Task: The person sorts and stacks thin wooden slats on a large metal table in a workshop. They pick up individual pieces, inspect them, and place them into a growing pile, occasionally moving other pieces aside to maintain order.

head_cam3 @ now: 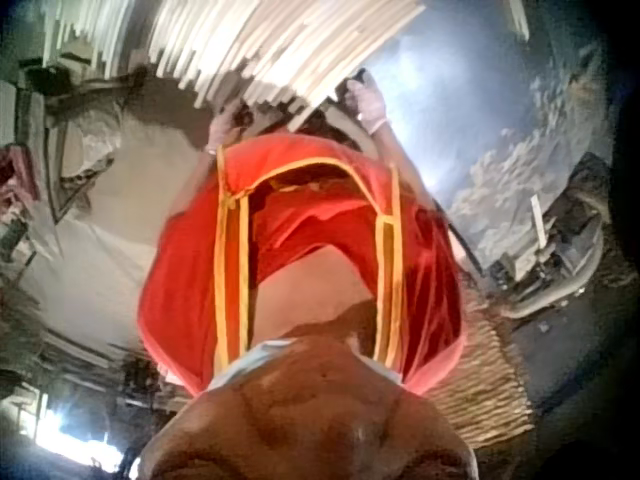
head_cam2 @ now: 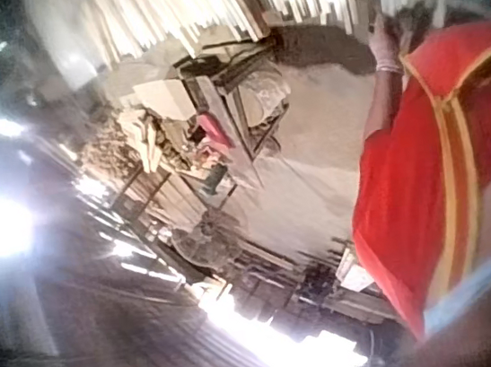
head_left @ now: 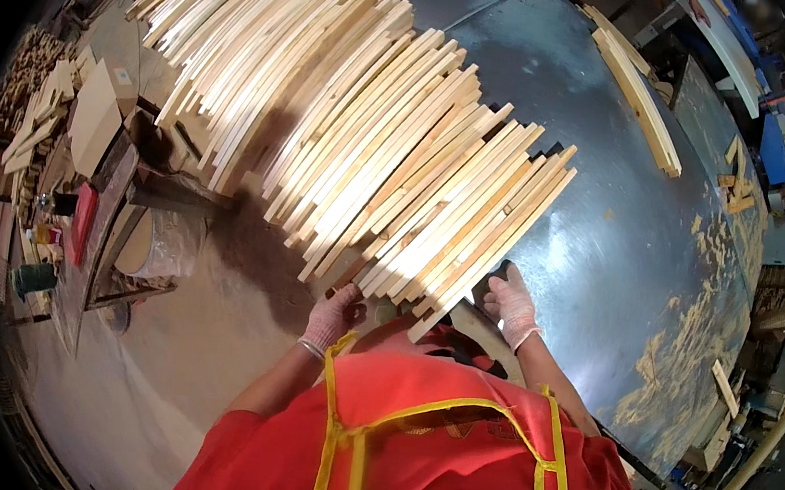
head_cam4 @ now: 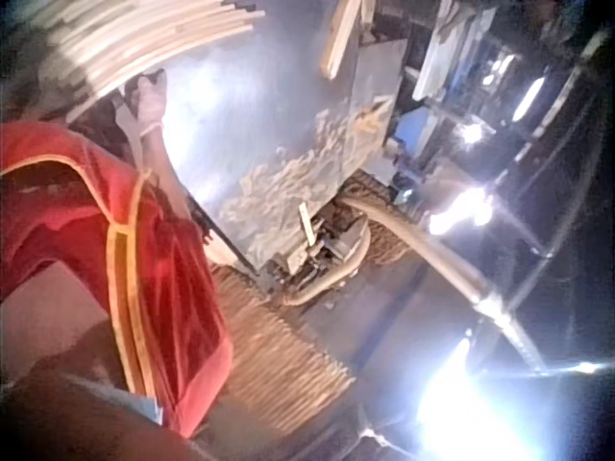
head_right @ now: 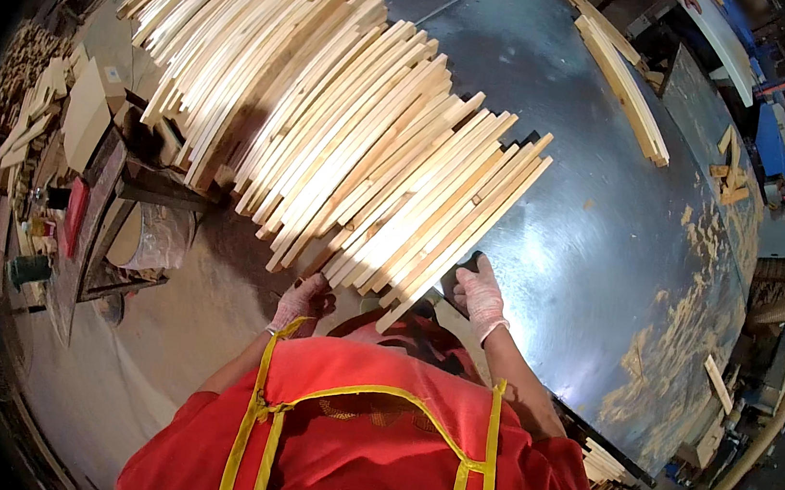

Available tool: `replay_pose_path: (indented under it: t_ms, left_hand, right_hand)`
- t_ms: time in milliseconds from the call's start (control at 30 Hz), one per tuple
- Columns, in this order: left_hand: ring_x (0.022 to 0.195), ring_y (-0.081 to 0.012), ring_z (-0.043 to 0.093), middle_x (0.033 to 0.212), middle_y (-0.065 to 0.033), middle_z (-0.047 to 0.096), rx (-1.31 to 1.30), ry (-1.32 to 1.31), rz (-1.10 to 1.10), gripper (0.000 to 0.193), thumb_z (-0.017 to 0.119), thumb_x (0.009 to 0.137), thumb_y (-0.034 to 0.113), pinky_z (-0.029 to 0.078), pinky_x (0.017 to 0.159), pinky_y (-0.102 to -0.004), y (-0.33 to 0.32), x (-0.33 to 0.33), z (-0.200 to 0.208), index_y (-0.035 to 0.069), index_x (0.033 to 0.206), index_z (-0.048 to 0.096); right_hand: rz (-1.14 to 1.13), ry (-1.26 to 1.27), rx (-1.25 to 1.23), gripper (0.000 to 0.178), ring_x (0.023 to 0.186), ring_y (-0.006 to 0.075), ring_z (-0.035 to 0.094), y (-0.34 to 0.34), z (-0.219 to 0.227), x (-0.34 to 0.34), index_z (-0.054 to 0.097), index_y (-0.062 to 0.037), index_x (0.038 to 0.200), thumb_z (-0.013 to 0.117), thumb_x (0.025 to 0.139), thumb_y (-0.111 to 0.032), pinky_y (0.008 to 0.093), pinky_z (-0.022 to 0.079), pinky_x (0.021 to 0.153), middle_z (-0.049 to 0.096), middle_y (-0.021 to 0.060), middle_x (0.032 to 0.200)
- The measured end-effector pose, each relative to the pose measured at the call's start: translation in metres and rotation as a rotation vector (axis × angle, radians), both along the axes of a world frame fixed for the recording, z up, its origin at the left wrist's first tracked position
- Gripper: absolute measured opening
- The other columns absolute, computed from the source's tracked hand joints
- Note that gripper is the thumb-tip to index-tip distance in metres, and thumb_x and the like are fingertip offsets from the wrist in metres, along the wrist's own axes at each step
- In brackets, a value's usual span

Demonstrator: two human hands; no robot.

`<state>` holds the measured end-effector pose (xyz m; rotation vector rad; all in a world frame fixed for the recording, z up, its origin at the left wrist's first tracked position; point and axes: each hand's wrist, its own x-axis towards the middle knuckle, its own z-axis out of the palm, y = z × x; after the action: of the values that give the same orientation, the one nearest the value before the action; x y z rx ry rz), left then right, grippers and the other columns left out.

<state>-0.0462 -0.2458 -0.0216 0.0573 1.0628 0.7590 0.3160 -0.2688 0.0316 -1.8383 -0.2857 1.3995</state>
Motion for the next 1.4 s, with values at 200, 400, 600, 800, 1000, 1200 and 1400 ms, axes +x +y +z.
replay_pose_path:
  t_ms: [200,400,600,800,1000,1200,1400]
  left_hand:
    - [0.078,-0.0208,0.060,0.089,-0.0051,0.064,-0.048,-0.169,-0.004,0.028,0.082,0.095,0.029,0.050,0.066,-0.0356,-0.010,-0.001,0.003,0.011,0.107,0.064]
    - [0.075,-0.0192,0.061,0.086,-0.0052,0.064,-0.108,-0.003,-0.106,0.029,0.079,0.098,0.035,0.052,0.067,-0.0347,-0.003,-0.001,0.039,0.009,0.103,0.066]
    - [0.071,-0.0143,0.060,0.086,-0.0039,0.065,0.036,0.237,-0.409,0.036,0.075,0.101,0.040,0.049,0.065,-0.0283,0.012,-0.020,0.055,0.005,0.104,0.066]
    - [0.075,-0.0190,0.062,0.095,-0.0071,0.066,0.002,0.313,-0.366,0.053,0.078,0.096,0.051,0.053,0.069,-0.0331,0.004,-0.003,0.033,0.002,0.113,0.068]
    - [0.078,-0.0213,0.062,0.097,-0.0071,0.069,-0.146,0.139,-0.095,0.053,0.080,0.093,0.053,0.052,0.079,-0.0388,-0.002,0.008,0.034,0.008,0.117,0.069]
    - [0.082,-0.0187,0.064,0.089,-0.0029,0.068,0.075,0.147,-0.174,0.040,0.080,0.095,0.043,0.052,0.072,-0.0333,0.008,-0.013,-0.001,0.006,0.108,0.071]
    - [0.077,-0.0143,0.064,0.090,-0.0046,0.072,0.058,0.162,-0.478,0.030,0.081,0.094,0.034,0.051,0.070,-0.0287,0.004,0.004,0.007,0.005,0.095,0.076]
  right_hand:
    - [0.108,-0.064,-0.063,0.073,0.064,0.0135,0.056,0.011,0.008,-0.001,0.034,-0.0043,0.164,0.062,0.098,-0.011,0.0295,0.052,0.055,0.062,0.0063,0.085]
    - [0.158,-0.067,-0.085,0.070,0.065,0.0125,0.056,0.015,0.012,0.002,0.037,-0.0075,0.164,0.057,0.097,-0.007,0.0284,0.051,0.055,0.061,0.0054,0.086]
    - [0.139,-0.092,-0.121,0.073,0.065,0.0142,0.056,0.017,0.010,0.005,0.034,-0.0077,0.166,0.057,0.097,-0.006,0.0303,0.049,0.054,0.060,0.0066,0.086]
    - [0.151,-0.131,-0.080,0.071,0.069,0.0143,0.058,0.013,0.009,0.001,0.036,-0.0057,0.164,0.058,0.097,-0.008,0.0301,0.051,0.058,0.060,0.0064,0.086]
    - [0.150,-0.133,-0.082,0.069,0.070,0.0138,0.059,0.009,0.004,0.001,0.039,-0.0056,0.163,0.058,0.097,-0.009,0.0299,0.052,0.059,0.062,0.0061,0.087]
    - [0.183,-0.169,-0.052,0.067,0.070,0.0139,0.060,0.010,0.005,-0.001,0.043,-0.0043,0.161,0.059,0.096,-0.012,0.0304,0.052,0.060,0.063,0.0062,0.088]
    - [0.229,-0.296,-0.079,0.062,0.078,0.0202,0.065,0.006,-0.011,0.011,0.051,-0.0066,0.156,0.059,0.094,-0.012,0.0327,0.053,0.060,0.073,0.0116,0.113]
